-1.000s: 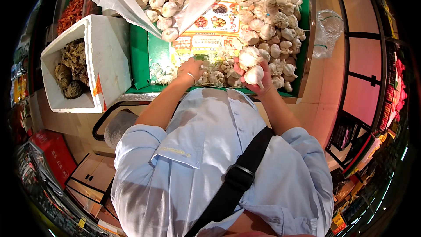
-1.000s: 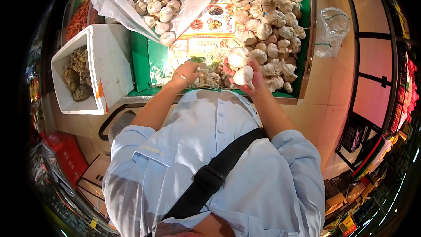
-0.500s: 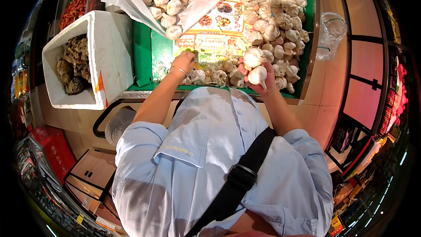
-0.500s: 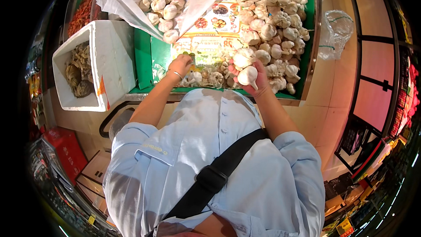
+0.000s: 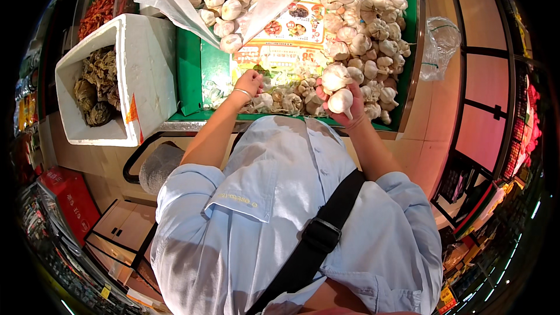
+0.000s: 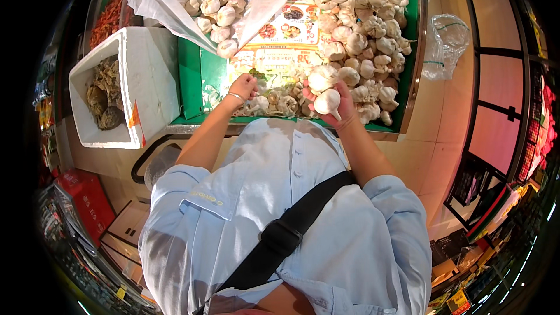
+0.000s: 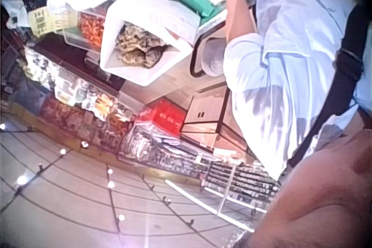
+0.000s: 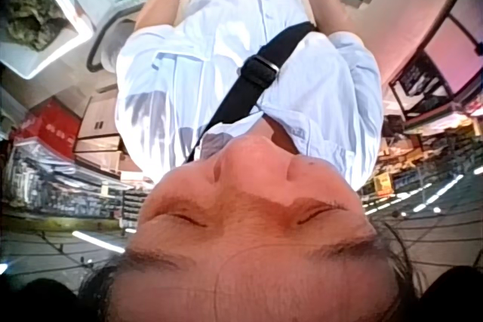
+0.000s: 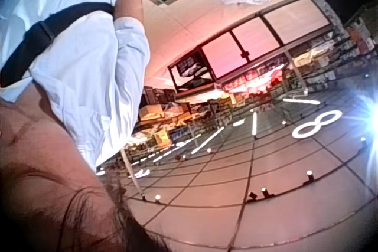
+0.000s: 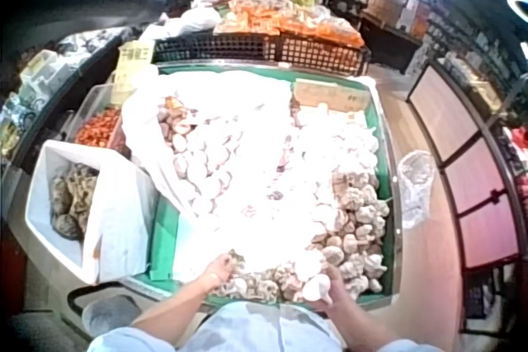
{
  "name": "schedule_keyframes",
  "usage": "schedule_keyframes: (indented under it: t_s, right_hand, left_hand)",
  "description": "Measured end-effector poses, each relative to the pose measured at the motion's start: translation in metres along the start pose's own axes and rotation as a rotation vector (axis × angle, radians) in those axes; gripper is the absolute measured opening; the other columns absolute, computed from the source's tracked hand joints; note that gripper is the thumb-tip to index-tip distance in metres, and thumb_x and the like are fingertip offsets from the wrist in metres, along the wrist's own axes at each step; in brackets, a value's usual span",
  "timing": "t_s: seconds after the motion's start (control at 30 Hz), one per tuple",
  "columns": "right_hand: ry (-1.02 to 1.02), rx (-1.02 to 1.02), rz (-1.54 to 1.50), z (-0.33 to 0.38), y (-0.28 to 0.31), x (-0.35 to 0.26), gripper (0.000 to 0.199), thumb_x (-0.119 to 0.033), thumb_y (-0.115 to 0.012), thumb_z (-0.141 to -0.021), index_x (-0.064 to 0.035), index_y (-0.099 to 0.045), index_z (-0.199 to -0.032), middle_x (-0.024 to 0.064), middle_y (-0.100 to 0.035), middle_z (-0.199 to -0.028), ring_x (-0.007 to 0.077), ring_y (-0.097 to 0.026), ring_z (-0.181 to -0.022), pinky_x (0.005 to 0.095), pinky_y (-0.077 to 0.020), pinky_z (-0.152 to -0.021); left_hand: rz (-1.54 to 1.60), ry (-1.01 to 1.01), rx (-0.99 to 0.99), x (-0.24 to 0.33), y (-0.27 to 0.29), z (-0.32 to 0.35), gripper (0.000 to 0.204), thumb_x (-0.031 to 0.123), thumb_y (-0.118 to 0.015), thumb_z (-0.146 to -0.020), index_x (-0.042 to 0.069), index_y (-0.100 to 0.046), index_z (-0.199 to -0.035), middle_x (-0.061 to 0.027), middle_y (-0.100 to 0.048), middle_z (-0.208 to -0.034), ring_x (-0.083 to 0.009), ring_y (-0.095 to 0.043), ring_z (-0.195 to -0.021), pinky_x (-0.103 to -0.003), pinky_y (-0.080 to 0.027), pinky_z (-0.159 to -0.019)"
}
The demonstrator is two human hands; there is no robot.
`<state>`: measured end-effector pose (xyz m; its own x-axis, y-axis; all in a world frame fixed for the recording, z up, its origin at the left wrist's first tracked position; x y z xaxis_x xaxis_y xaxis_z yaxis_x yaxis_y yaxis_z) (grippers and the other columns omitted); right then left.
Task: The person peels garlic bulbs by hand, removing the outer papery skins. They pick up garlic heads from a large pile on a green tray, strip the loose skins, and place the cleaned bulbs back onto the pile. The process is repetitive and performed entirely by hand without tools.
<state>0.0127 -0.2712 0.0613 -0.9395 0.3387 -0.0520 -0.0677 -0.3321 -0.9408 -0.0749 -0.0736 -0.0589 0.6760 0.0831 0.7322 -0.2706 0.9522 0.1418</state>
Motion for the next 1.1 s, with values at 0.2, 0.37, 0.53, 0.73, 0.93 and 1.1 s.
schedule_keyframes:
  t_s: [0.2, 0.37, 0.53, 0.73, 0.93, 1.1]
  right_hand:
    - [0.007, 0.008, 0.012, 0.000, 0.000, 0.001, 0.047, -0.036, -0.043, -0.080, -0.0031, -0.042, -0.114, 0.0181, -0.049, -0.105, 0.0290, -0.053, -0.092, 0.0390, -0.0520, -0.061]
    - [0.018, 0.026, 0.036, 0.002, 0.002, 0.002, 0.046, -0.036, -0.043, -0.080, -0.0037, -0.042, -0.114, 0.0179, -0.049, -0.106, 0.0292, -0.053, -0.092, 0.0392, -0.0520, -0.061]
    - [0.016, 0.009, 0.023, 0.003, 0.002, 0.000, 0.045, -0.036, -0.042, -0.081, -0.0046, -0.042, -0.113, 0.0180, -0.049, -0.106, 0.0293, -0.053, -0.092, 0.0391, -0.0522, -0.060]
    - [0.015, 0.008, 0.026, 0.004, 0.010, -0.002, 0.045, -0.037, -0.042, -0.081, -0.0051, -0.043, -0.113, 0.0183, -0.049, -0.106, 0.0298, -0.053, -0.092, 0.0399, -0.0520, -0.060]
    - [0.011, 0.048, 0.029, 0.003, 0.003, 0.003, 0.046, -0.038, -0.043, -0.080, -0.0054, -0.043, -0.113, 0.0184, -0.049, -0.106, 0.0298, -0.053, -0.092, 0.0399, -0.0519, -0.061]
    - [0.012, 0.021, 0.041, 0.003, 0.004, 0.002, 0.045, -0.036, -0.042, -0.081, -0.0039, -0.042, -0.113, 0.0180, -0.048, -0.108, 0.0289, -0.053, -0.092, 0.0388, -0.0513, -0.062]
  left_hand:
    - [-1.019, -0.308, -0.124, 0.020, -0.054, 0.022, 0.020, 0.019, -0.052, -0.072, 0.009, -0.057, -0.089, -0.0105, -0.056, -0.081, -0.0260, -0.051, -0.087, -0.035, -0.041, -0.074]
    - [-1.192, -0.511, 0.065, 0.021, -0.064, 0.032, 0.020, 0.026, -0.056, -0.070, 0.011, -0.057, -0.084, -0.0094, -0.052, -0.091, -0.0253, -0.052, -0.083, -0.036, -0.042, -0.071]
    - [-0.701, -0.296, -0.102, 0.017, -0.041, 0.008, 0.020, 0.028, -0.056, -0.075, 0.010, -0.053, -0.081, -0.0037, -0.051, -0.072, -0.0184, -0.052, -0.073, -0.031, -0.041, -0.066]
    - [0.470, 0.096, -0.466, 0.046, -0.030, 0.034, 0.012, 0.016, -0.054, -0.078, 0.010, -0.050, -0.086, 0.0009, -0.050, -0.076, -0.0080, -0.050, -0.071, -0.025, -0.043, -0.060]
    - [0.086, 0.111, -0.450, 0.021, -0.036, 0.012, 0.023, 0.015, -0.057, -0.072, 0.005, -0.050, -0.092, -0.0056, -0.057, -0.085, -0.0175, -0.056, -0.083, -0.030, -0.046, -0.063]
    - [-0.933, -0.388, -0.154, 0.039, -0.061, 0.022, 0.021, 0.019, -0.052, -0.075, 0.008, -0.051, -0.094, -0.0143, -0.056, -0.085, -0.0297, -0.054, -0.081, -0.038, -0.043, -0.069]
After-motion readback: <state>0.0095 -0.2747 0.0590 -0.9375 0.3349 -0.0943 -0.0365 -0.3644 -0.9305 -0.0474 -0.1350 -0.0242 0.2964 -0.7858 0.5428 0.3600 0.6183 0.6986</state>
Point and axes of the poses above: each hand's wrist, its own z-axis away from the middle knuckle, its own y-axis out of the back of the hand, x = y × z, the point moved 7 cm from there along -z, towards the middle knuckle
